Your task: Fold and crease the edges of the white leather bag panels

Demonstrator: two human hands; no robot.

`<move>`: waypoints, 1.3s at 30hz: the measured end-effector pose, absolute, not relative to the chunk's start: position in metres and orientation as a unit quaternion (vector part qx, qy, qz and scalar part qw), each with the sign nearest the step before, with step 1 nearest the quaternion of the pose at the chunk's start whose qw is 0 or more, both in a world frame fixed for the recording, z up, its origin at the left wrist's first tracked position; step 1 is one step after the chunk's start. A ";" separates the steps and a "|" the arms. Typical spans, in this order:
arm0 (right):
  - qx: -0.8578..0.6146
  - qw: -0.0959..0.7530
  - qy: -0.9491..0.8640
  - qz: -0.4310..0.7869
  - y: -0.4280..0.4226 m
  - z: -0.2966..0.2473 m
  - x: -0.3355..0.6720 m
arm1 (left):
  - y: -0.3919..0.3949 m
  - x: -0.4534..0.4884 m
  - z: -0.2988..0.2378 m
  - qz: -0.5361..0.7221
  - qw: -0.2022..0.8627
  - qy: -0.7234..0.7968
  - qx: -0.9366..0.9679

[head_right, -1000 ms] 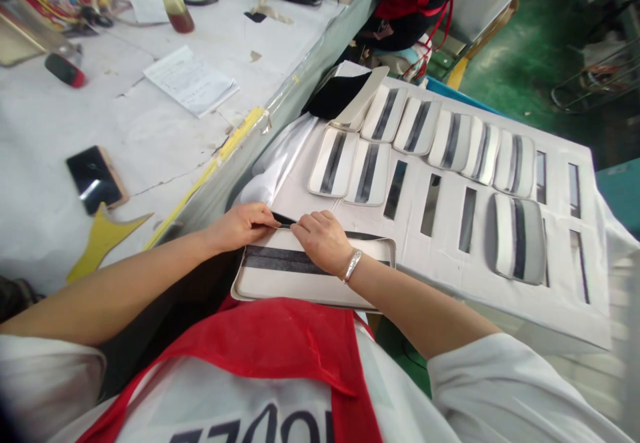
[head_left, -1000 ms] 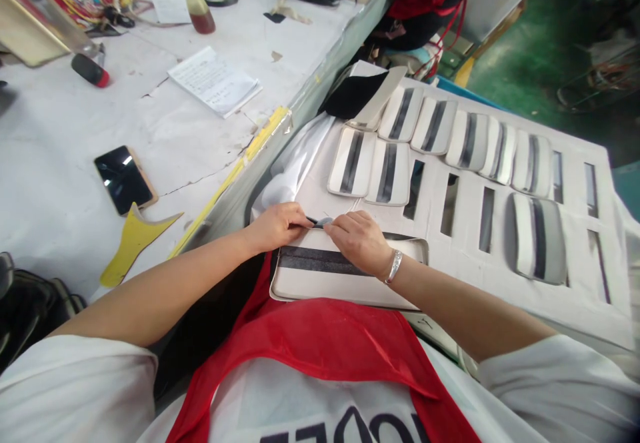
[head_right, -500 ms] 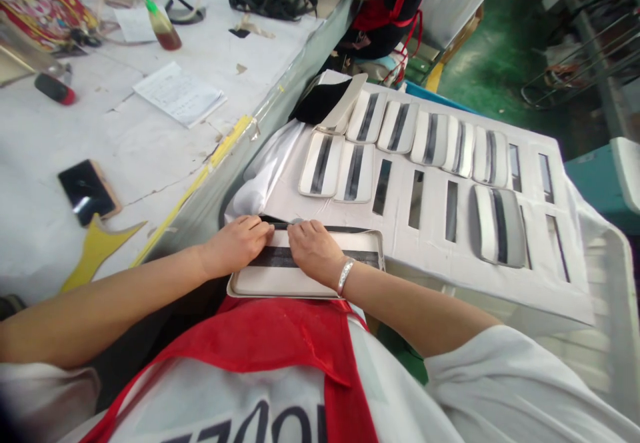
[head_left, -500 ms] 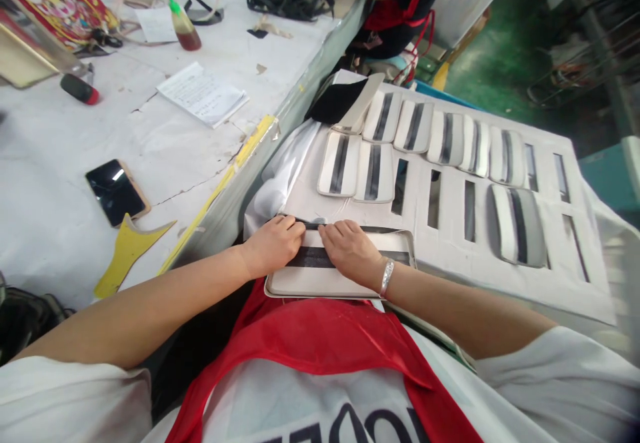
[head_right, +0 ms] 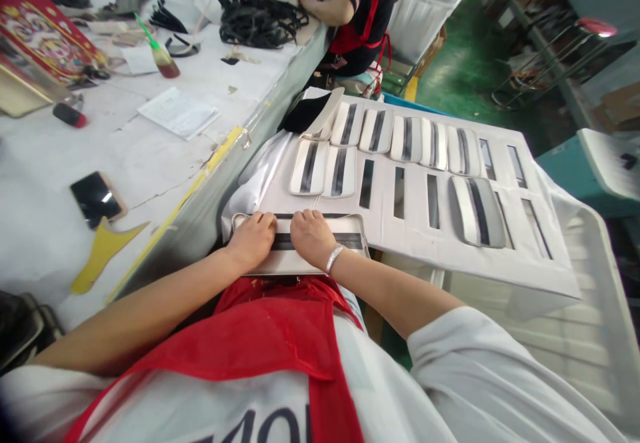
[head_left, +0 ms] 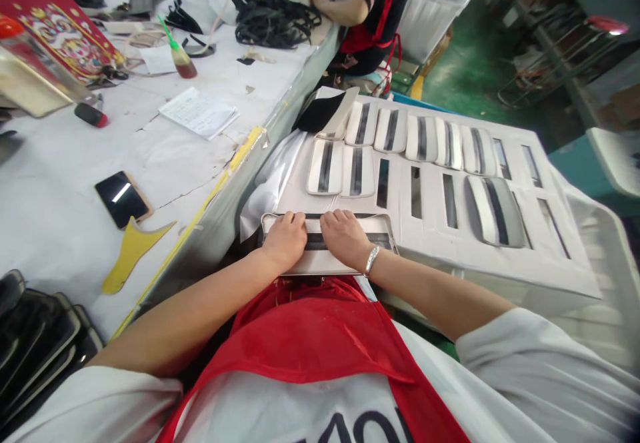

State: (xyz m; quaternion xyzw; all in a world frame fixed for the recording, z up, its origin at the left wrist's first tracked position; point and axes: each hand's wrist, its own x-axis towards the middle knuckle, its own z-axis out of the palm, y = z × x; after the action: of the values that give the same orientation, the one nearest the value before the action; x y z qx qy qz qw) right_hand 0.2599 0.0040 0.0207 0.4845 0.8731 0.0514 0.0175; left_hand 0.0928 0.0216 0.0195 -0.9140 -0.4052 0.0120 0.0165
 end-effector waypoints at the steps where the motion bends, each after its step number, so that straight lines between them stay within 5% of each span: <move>1: 0.488 0.008 0.872 0.044 0.004 0.021 0.253 | 0.019 0.095 0.018 0.009 0.014 -0.415 -0.910; 17: 0.418 0.028 0.908 0.029 0.012 0.018 0.335 | 0.012 0.121 0.023 0.020 0.071 -0.439 -0.896; 30: 0.479 0.043 0.875 0.043 -0.007 0.016 0.349 | 0.009 0.136 0.022 0.027 0.006 -0.450 -0.893; 39: 0.479 -0.169 0.858 -0.080 -0.083 0.022 0.339 | -0.037 0.089 0.030 -0.129 -0.139 -0.322 -0.928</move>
State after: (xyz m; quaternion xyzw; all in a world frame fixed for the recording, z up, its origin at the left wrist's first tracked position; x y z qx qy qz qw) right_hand 0.3392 -0.0830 0.0218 0.4789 0.8578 -0.0801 -0.1685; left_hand 0.0889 -0.0370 0.0303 -0.9276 -0.3217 -0.1289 -0.1392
